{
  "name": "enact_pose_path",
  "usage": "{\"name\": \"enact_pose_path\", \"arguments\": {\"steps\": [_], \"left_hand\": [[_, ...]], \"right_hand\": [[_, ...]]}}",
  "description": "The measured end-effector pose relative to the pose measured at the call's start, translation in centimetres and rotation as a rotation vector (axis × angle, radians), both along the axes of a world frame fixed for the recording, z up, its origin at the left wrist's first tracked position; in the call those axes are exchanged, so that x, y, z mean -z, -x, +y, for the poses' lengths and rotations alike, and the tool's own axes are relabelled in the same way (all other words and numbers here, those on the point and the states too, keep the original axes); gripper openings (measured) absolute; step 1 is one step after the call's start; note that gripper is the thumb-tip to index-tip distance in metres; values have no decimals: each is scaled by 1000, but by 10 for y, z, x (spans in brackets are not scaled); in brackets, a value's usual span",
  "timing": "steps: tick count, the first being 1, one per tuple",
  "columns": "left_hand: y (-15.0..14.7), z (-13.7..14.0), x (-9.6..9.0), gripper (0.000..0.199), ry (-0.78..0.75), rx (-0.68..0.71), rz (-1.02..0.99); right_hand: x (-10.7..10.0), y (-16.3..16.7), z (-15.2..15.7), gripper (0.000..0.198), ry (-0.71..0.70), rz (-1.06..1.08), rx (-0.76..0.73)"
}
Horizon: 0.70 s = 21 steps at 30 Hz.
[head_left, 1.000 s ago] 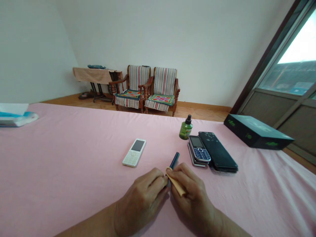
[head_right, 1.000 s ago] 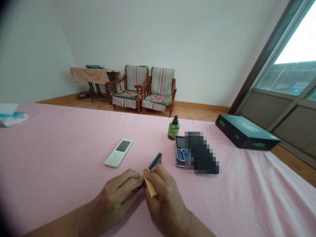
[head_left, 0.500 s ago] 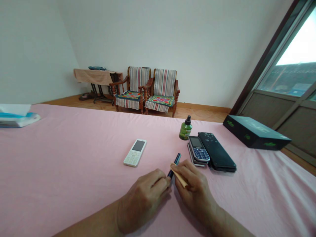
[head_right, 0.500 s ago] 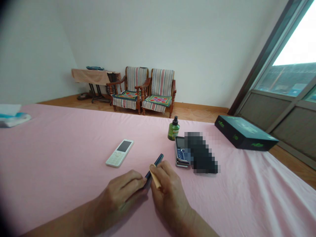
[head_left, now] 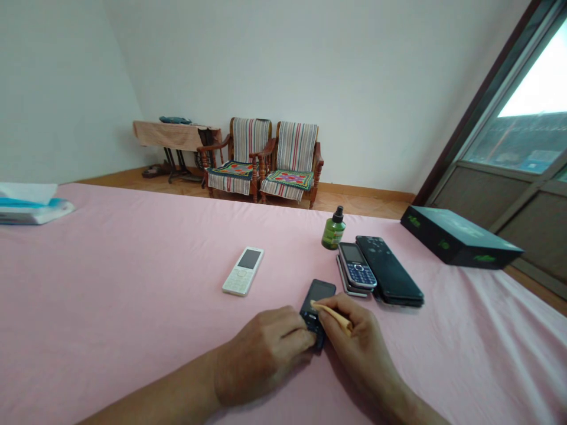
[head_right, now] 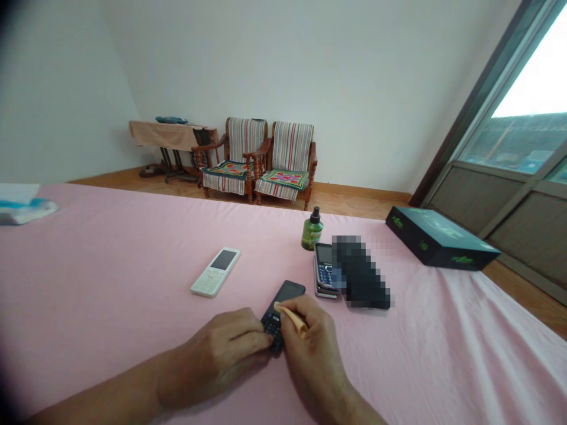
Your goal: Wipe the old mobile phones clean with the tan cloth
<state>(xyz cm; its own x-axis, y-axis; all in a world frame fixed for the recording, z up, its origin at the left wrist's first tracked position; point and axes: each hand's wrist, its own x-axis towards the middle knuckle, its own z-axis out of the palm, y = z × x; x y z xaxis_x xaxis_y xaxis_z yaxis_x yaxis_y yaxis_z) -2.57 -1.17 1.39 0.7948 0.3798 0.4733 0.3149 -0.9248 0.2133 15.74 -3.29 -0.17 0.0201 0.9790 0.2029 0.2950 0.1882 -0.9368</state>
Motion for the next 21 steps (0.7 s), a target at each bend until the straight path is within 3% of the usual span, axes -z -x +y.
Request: {"name": "enact_pose_path", "arguments": {"steps": [6,10,14,21], "left_hand": [[6,7,3,5,193,-171,-108],[6,10,2,28,310,-314,-104],[5,10,1,21,294,-322,-22],[7,12,5,19,224,-250,3]], "right_hand": [[-2,0,1,18,-53,-91,26],[-4,-1,5,18,-28,-67,-36],[-4,-1,7,18,-54,-83,-119],[1,-3,5,19,-208,-231,-100]]}}
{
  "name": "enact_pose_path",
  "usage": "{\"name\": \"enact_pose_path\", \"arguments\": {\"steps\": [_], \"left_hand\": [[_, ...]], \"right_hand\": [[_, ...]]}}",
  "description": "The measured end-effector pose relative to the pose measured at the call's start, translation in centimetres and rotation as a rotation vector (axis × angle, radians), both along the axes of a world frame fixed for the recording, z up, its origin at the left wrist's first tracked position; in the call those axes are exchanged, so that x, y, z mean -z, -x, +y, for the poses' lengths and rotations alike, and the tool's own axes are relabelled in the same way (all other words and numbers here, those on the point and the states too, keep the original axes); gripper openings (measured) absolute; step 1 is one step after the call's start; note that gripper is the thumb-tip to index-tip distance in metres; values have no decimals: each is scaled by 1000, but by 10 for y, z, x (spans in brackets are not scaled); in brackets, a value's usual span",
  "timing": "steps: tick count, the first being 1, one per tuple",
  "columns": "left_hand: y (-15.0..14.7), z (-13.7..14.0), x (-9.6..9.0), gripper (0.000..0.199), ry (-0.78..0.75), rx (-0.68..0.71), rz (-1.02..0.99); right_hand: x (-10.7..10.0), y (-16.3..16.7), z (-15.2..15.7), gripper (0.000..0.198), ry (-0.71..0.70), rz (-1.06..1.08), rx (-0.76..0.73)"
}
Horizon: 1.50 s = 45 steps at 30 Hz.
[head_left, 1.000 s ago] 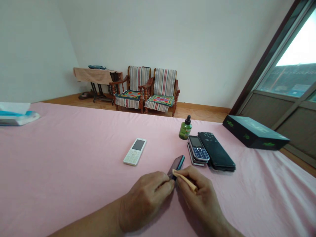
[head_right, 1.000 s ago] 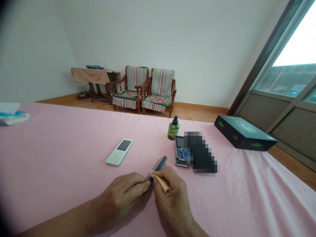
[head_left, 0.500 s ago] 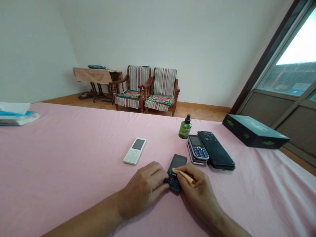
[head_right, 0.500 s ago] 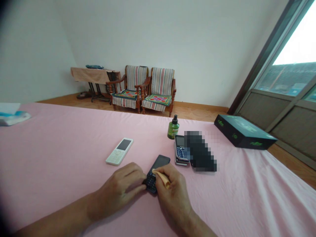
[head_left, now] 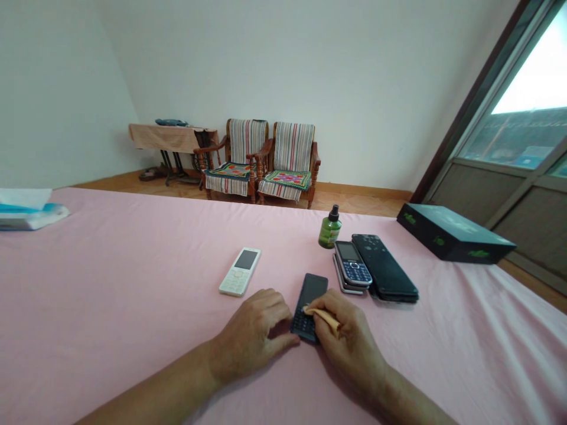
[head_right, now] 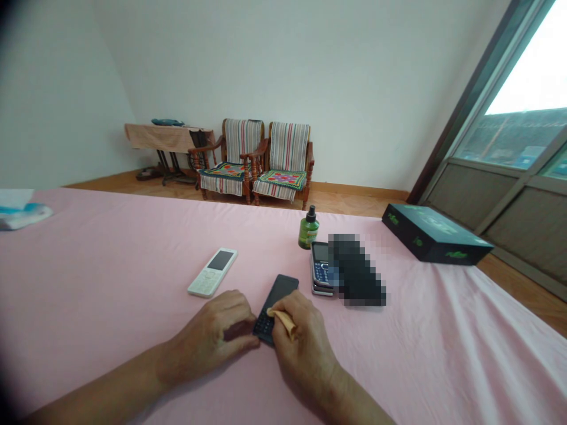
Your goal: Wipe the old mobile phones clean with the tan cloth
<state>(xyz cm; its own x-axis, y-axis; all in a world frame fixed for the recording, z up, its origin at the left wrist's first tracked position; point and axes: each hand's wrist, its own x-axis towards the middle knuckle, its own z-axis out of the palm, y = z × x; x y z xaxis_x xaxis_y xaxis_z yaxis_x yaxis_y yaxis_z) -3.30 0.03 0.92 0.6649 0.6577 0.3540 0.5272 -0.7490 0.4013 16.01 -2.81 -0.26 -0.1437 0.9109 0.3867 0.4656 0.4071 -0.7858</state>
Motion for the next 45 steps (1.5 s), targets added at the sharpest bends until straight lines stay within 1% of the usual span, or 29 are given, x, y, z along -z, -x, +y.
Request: {"name": "enact_pose_path", "arguments": {"steps": [2,6,8,11,13,16,17,19,24,29,34,40,42,45], "left_hand": [[1,2,1,22,-13,22,2],[2,4,2,33,-13,43,22],[2,5,1,35,-4,63,23],[4,5,-1,32,23,94,-4],[5,6,-2,27,44,87,-35],[6,7,-2,5,54,67,-79],[7,8,-2,5,51,68,-88],[7,11,1,14,38,82,-91],[7,15,6,13,20,116,-89],[6,17,9,16,-19,137,-90],[5,21,13,15,-74,133,-89],[3,26,17,17,-74,159,-92],[2,27,16,16,-67,162,-87],[0,27,15,16,-56,164,-74]], "right_hand": [[0,0,-1,20,-2,-7,-8],[2,1,-2,20,44,11,-33],[3,1,-1,20,37,-4,-27],[5,0,1,18,12,-21,34],[6,-3,3,17,16,-12,64],[7,-6,6,17,38,11,83],[8,-7,6,17,45,15,89],[8,-8,7,16,50,14,96],[9,-7,10,16,-3,18,108],[16,-8,14,21,-26,-40,44],[18,-8,2,21,-80,-168,31],[15,-9,-20,23,-143,-209,-28],[14,-10,-22,24,-159,-210,-22],[11,-12,-22,24,-178,-185,31]]}}
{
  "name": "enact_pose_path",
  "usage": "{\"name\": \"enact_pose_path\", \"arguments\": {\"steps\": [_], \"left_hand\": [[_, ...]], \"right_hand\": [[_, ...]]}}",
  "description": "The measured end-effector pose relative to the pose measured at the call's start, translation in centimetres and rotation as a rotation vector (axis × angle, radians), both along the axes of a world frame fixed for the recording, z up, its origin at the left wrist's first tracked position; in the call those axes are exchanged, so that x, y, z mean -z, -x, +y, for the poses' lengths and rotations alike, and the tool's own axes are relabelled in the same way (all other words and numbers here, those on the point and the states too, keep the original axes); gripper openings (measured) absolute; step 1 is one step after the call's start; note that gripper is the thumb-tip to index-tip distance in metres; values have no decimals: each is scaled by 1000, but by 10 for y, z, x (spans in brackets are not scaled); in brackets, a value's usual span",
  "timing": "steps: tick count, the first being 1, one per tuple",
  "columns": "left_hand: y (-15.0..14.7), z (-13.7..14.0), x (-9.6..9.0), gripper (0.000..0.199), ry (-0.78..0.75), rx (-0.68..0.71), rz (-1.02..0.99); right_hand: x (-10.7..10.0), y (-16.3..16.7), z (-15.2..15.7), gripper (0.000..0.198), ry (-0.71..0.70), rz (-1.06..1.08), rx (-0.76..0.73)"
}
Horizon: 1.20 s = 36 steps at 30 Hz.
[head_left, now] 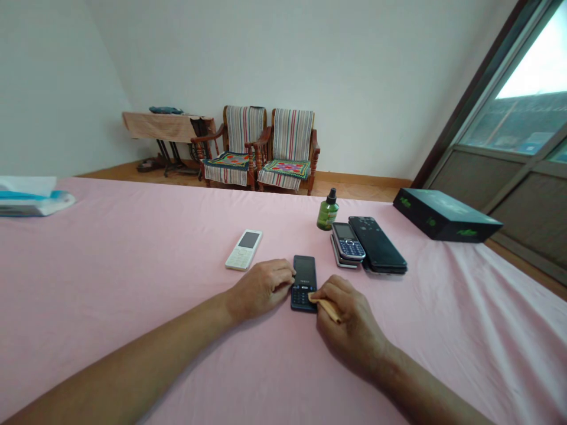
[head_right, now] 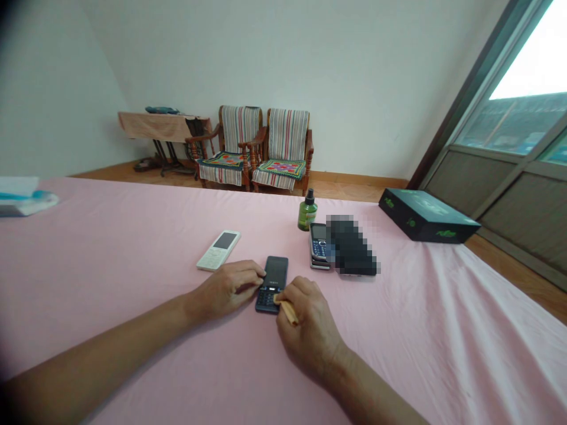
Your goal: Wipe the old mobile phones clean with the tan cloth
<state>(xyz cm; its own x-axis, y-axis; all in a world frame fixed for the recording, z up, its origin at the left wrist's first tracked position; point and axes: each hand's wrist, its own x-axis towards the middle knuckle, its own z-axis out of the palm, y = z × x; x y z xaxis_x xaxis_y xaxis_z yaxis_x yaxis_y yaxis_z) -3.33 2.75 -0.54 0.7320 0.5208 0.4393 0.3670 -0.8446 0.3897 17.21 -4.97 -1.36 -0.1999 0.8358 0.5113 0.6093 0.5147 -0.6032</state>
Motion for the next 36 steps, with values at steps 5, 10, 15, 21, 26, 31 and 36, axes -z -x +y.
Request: {"name": "enact_pose_path", "arguments": {"steps": [5,10,15,21,26,31,36], "left_hand": [[-5,0,-2,16,-5,-16,4],[-7,2,-1,19,6,-16,-13],[-9,3,1,24,25,-24,-22],[-8,1,-3,21,33,-6,-6],[-7,-2,-8,17,37,9,7],[-4,-5,-7,17,45,30,27],[-2,-9,-6,17,59,35,33]], "right_hand": [[-5,-1,2,21,-20,59,86],[-6,-2,1,21,-3,67,113],[-6,-4,1,19,7,92,116],[-5,-3,2,18,23,106,122],[1,-3,12,22,13,122,98],[2,3,46,25,-1,-14,44],[0,13,80,27,-11,-72,-5]]}}
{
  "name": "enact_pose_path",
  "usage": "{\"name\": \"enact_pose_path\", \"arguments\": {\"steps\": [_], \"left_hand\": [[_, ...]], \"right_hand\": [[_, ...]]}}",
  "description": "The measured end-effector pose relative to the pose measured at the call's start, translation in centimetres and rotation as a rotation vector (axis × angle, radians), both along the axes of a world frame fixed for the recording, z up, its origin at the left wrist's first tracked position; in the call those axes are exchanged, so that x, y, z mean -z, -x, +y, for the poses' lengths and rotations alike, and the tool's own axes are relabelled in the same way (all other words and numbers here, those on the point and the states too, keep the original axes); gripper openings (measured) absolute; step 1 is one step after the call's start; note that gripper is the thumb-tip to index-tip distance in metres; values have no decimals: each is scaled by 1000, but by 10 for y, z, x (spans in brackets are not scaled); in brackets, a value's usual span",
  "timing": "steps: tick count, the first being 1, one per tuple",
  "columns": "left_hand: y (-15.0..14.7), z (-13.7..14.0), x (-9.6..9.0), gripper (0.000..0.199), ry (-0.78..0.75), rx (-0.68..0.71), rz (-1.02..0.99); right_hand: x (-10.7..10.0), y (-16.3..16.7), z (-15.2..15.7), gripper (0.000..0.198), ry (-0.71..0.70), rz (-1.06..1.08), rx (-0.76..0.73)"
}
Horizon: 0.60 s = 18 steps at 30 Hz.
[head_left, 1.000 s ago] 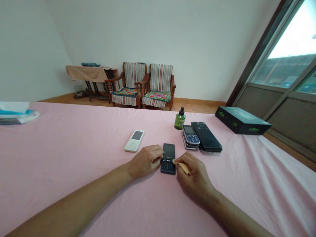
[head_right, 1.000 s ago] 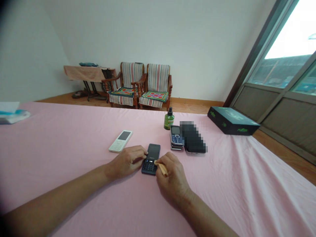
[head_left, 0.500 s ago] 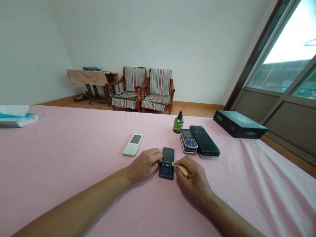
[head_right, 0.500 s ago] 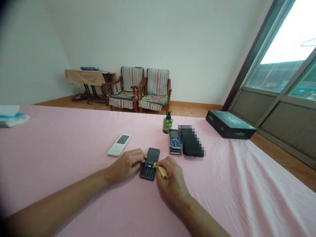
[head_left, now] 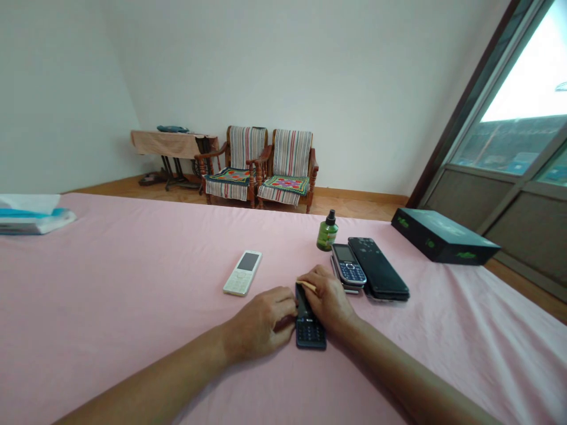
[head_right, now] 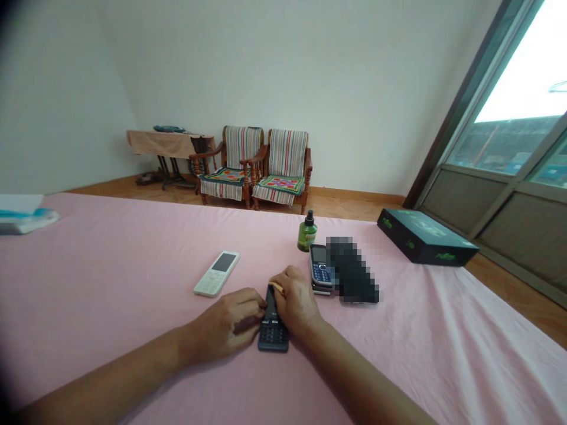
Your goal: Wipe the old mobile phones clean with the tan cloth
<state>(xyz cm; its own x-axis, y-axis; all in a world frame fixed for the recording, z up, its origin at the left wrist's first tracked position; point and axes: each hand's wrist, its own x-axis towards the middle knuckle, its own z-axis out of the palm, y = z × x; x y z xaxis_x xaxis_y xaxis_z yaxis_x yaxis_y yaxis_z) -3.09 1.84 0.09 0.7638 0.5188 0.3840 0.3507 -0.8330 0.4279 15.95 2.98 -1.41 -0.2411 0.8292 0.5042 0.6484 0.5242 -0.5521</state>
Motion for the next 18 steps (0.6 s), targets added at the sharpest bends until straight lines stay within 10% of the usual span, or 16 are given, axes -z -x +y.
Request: {"name": "enact_pose_path", "arguments": {"steps": [18], "left_hand": [[-2,-3,-3,24,103,-45,-109]], "right_hand": [[-11,-7,-66,25,40,-161,-226]]}}
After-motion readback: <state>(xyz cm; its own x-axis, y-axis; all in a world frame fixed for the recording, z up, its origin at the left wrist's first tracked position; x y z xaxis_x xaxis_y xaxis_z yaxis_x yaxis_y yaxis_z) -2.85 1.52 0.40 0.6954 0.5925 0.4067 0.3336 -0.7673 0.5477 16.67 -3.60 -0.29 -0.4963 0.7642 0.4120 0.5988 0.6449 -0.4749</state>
